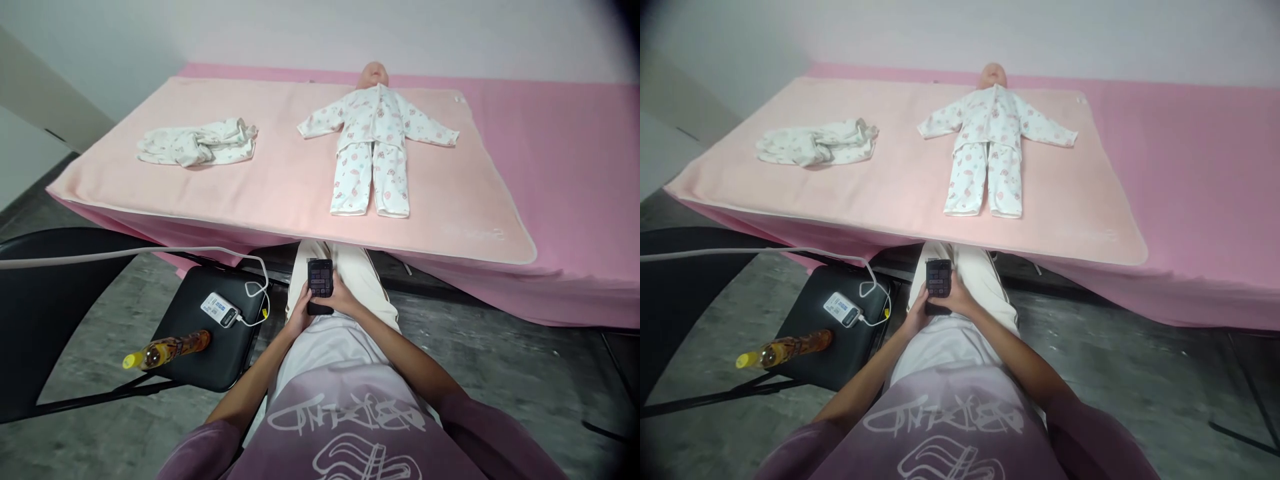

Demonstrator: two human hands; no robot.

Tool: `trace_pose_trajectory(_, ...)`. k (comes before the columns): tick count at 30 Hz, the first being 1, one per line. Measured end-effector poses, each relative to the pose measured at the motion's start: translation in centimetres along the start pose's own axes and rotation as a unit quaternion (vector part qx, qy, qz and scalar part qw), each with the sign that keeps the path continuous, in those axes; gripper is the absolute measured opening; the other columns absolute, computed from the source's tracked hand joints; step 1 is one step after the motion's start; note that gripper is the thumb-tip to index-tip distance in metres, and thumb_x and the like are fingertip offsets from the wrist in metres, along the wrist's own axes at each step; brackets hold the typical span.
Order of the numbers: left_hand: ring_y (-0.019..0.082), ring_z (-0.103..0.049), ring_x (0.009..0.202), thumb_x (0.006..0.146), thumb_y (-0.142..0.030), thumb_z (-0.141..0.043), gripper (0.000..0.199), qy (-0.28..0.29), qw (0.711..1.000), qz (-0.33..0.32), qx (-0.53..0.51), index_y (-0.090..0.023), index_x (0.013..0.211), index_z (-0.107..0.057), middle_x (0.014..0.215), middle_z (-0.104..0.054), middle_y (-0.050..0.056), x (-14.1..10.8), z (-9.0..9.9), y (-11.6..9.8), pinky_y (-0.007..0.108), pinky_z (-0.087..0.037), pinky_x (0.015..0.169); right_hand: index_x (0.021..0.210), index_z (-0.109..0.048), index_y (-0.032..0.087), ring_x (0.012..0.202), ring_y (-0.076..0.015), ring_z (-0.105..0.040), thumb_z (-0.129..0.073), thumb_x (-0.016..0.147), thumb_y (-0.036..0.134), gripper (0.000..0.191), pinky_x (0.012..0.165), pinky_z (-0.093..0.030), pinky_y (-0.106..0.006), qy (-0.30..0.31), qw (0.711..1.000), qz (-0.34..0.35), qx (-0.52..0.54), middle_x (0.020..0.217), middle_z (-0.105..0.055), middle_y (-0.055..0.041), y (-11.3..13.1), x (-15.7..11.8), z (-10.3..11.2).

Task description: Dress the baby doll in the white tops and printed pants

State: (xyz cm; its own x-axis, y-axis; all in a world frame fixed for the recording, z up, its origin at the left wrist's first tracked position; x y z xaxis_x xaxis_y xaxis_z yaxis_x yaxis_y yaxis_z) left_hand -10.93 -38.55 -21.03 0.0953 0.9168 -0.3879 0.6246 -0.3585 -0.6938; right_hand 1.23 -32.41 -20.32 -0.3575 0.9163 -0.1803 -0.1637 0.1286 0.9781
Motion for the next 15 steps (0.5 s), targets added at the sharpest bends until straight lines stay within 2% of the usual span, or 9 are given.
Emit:
trace_pose_trajectory(4, 0.033, -0.053, 0.156, 0.097, -0.05, -0.081, 0.069, -0.001, 1.0, 0.009, 0.005, -0.032, 0.159, -0.06, 0.16, -0.064, 0.007, -0.08, 0.06, 0.01, 0.048, -0.043, 0.129, 0.136, -0.065, 0.024, 0.132, -0.0306, -0.066, -0.071, 0.098, 0.058, 0.051, 0.119, -0.049, -0.05, -0.03, 0.998, -0.001, 0.058, 0.134, -0.072, -0.0103, -0.17, 0.38, 0.56)
trace_pose_trajectory(6, 0.033, -0.053, 0.155, 0.096, -0.051, -0.082, 0.07, -0.001, 1.0, 0.011, 0.007, -0.032, 0.16, -0.059, 0.16, -0.064, 0.007, -0.14, -0.03, -0.03, 0.048, -0.043, 0.129, 0.137, -0.066, 0.024, 0.132, -0.0295, -0.066, -0.072, 0.099, 0.057, 0.05, 0.12, -0.049, -0.048, -0.006, 0.995, -0.001, 0.096, 0.135, -0.072, -0.0095, -0.14, 0.42, 0.33)
trace_pose_trajectory(10, 0.034, -0.054, 0.154, 0.095, -0.051, -0.083, 0.072, -0.011, 1.0, 0.006, 0.007, -0.032, 0.16, -0.059, 0.159, -0.064, 0.007, -0.18, -0.06, -0.13, 0.049, -0.044, 0.128, 0.146, -0.062, 0.024, 0.127, -0.0288, -0.068, -0.086, 0.088, 0.052, 0.068, 0.119, -0.05, -0.047, 0.028, 0.995, -0.001, 0.101, 0.137, -0.072, -0.0094, -0.25, 0.38, 0.11)
trace_pose_trajectory(13, 0.033, -0.055, 0.153, 0.096, -0.05, -0.082, 0.072, -0.011, 1.0, 0.012, 0.005, -0.033, 0.161, -0.058, 0.16, -0.064, 0.007, -0.14, -0.06, 0.03, 0.048, -0.044, 0.128, 0.14, -0.068, 0.024, 0.13, -0.0282, -0.066, -0.071, 0.1, 0.061, 0.055, 0.123, -0.046, -0.046, 0.005, 0.996, -0.013, 0.093, 0.135, -0.073, -0.0088, -0.53, 0.44, 0.61)
trace_pose_trajectory(15, 0.032, -0.056, 0.152, 0.098, -0.049, -0.08, 0.071, -0.01, 1.0, 0.019, 0.003, -0.034, 0.163, -0.056, 0.159, -0.064, 0.006, -0.15, -0.02, 0.18, 0.048, -0.044, 0.128, 0.137, -0.071, 0.024, 0.13, -0.0282, -0.066, -0.055, 0.108, 0.068, 0.055, 0.124, -0.045, -0.047, -0.011, 0.995, -0.031, 0.096, 0.136, -0.073, -0.009, -0.63, 0.41, 0.9)
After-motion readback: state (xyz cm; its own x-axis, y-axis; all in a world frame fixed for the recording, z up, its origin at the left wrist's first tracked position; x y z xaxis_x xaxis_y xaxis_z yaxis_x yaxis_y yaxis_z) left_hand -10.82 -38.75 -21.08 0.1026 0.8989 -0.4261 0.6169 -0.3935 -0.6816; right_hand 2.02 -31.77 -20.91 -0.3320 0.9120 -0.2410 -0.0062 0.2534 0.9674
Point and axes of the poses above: each hand's wrist, its own x-axis towards the middle knuckle, its own z-axis out of the back of the hand, y = z × x, the point moved 9 cm from there along x, towards the middle knuckle
